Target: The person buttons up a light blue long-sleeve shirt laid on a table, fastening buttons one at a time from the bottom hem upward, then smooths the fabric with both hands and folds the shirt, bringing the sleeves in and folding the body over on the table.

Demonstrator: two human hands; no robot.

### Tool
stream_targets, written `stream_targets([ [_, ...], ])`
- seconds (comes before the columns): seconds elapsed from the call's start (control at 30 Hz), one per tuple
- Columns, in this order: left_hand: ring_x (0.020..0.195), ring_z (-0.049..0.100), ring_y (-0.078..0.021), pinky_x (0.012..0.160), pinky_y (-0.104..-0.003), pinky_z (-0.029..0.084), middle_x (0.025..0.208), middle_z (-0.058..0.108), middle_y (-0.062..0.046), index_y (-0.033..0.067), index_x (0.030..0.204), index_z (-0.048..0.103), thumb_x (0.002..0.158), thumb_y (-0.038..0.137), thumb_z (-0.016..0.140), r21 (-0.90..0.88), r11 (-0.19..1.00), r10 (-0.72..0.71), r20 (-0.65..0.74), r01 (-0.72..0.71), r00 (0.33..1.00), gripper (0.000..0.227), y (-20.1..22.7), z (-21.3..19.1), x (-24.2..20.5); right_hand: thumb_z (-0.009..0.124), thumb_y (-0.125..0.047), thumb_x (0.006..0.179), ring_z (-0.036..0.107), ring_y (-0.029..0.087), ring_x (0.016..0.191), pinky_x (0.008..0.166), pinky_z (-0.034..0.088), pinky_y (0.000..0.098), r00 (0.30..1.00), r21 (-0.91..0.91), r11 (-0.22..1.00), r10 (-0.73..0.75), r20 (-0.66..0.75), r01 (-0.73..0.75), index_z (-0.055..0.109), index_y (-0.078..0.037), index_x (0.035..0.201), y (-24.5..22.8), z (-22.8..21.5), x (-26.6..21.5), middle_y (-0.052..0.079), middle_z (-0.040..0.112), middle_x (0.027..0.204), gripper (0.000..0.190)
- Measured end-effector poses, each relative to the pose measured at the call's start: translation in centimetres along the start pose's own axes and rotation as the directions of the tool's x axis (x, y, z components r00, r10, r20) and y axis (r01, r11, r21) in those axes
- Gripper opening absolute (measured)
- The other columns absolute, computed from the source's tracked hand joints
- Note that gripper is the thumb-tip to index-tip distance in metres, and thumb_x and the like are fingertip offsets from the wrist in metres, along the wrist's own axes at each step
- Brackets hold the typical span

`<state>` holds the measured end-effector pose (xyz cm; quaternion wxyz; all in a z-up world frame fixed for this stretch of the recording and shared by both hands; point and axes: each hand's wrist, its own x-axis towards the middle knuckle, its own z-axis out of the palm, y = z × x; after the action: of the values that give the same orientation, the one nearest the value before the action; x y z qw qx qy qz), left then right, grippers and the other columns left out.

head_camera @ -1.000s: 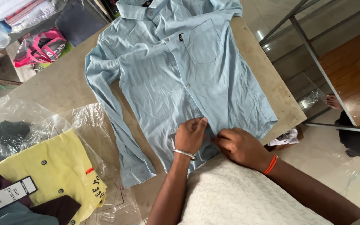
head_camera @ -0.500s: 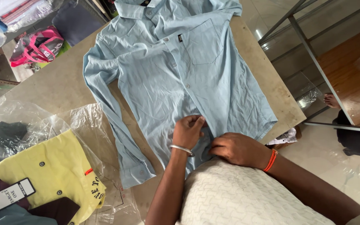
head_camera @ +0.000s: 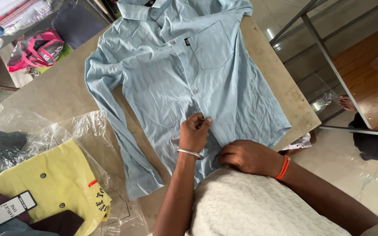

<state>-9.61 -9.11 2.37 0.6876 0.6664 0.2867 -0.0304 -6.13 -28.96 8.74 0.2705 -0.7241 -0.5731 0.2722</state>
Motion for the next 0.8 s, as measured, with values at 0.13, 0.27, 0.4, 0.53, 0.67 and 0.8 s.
stream_targets([
  [0.13, 0.052, 0.055, -0.0057, 0.048, -0.024, 0.045, 0.066, 0.063, 0.0, -0.0067, 0.099, 0.071, 0.094, 0.018, 0.073, -0.104, 0.993, -0.059, 0.041, 0.063, 0.997, 0.026, -1.0, -0.5, 0.4, 0.064, -0.008, 0.084, 0.068, 0.027, 0.103, 0.087, 0.054, 0.0385, 1.0, 0.016, 1.0, 0.014, -0.022, -0.014, 0.077, -0.008, 0.106, 0.0, 0.1, -0.2, 0.008, 0.073, 0.111, 0.025],
  [0.27, 0.052, 0.055, -0.0054, 0.048, -0.023, 0.045, 0.066, 0.064, 0.001, -0.0056, 0.098, 0.074, 0.093, 0.022, 0.076, -0.106, 0.988, -0.109, 0.035, 0.112, 0.993, 0.029, -0.2, -0.8, 0.4, 0.066, -0.009, 0.084, 0.069, 0.027, 0.102, 0.086, 0.054, 0.0384, 0.999, 0.019, 1.0, 0.022, -0.04, -0.021, 0.077, -0.008, 0.106, 0.3, 0.1, -0.3, 0.008, 0.072, 0.108, 0.025],
  [0.4, 0.051, 0.054, -0.0055, 0.048, -0.024, 0.044, 0.064, 0.064, 0.001, -0.0052, 0.095, 0.075, 0.091, 0.025, 0.078, -0.037, 0.994, -0.098, 0.017, 0.099, 0.995, 0.031, -0.1, -1.0, 0.3, 0.068, -0.013, 0.085, 0.069, 0.026, 0.098, 0.084, 0.055, 0.0374, 0.999, 0.02, 1.0, 0.017, -0.046, -0.016, 0.076, -0.009, 0.106, 0.3, -0.4, 0.1, 0.007, 0.072, 0.107, 0.023],
  [0.53, 0.051, 0.054, -0.0056, 0.047, -0.024, 0.043, 0.063, 0.063, 0.001, -0.006, 0.093, 0.075, 0.092, 0.025, 0.077, -0.042, 0.994, -0.102, 0.022, 0.103, 0.995, 0.031, -0.2, -0.9, 0.4, 0.076, -0.02, 0.085, 0.069, 0.026, 0.083, 0.073, 0.054, 0.0385, 0.997, -0.019, 0.998, 0.062, -0.045, -0.063, 0.077, -0.01, 0.105, -0.4, -1.0, 0.6, 0.007, 0.072, 0.098, 0.024],
  [0.67, 0.052, 0.055, -0.0049, 0.049, -0.024, 0.045, 0.065, 0.064, 0.002, -0.0032, 0.096, 0.075, 0.094, 0.024, 0.073, -0.039, 0.997, -0.063, 0.038, 0.065, 0.997, 0.027, -0.2, -0.8, 0.1, 0.086, -0.025, 0.081, 0.07, 0.023, 0.071, 0.062, 0.055, 0.0343, 0.851, 0.032, 0.969, 0.232, -0.471, -0.246, 0.073, -0.005, 0.105, -0.5, -1.1, 2.2, 0.006, 0.071, 0.09, 0.033],
  [0.8, 0.054, 0.057, -0.0061, 0.051, -0.026, 0.046, 0.064, 0.066, 0.0, -0.0016, 0.096, 0.076, 0.093, 0.023, 0.071, 0.155, 0.986, 0.058, 0.008, -0.059, 0.998, 0.025, 2.3, -0.5, -0.8, 0.084, -0.02, 0.079, 0.073, 0.027, 0.084, 0.068, 0.058, 0.0345, 0.743, -0.008, 0.974, 0.169, -0.647, -0.228, 0.07, -0.001, 0.109, 0.2, -1.6, 4.5, 0.01, 0.073, 0.103, 0.038],
])
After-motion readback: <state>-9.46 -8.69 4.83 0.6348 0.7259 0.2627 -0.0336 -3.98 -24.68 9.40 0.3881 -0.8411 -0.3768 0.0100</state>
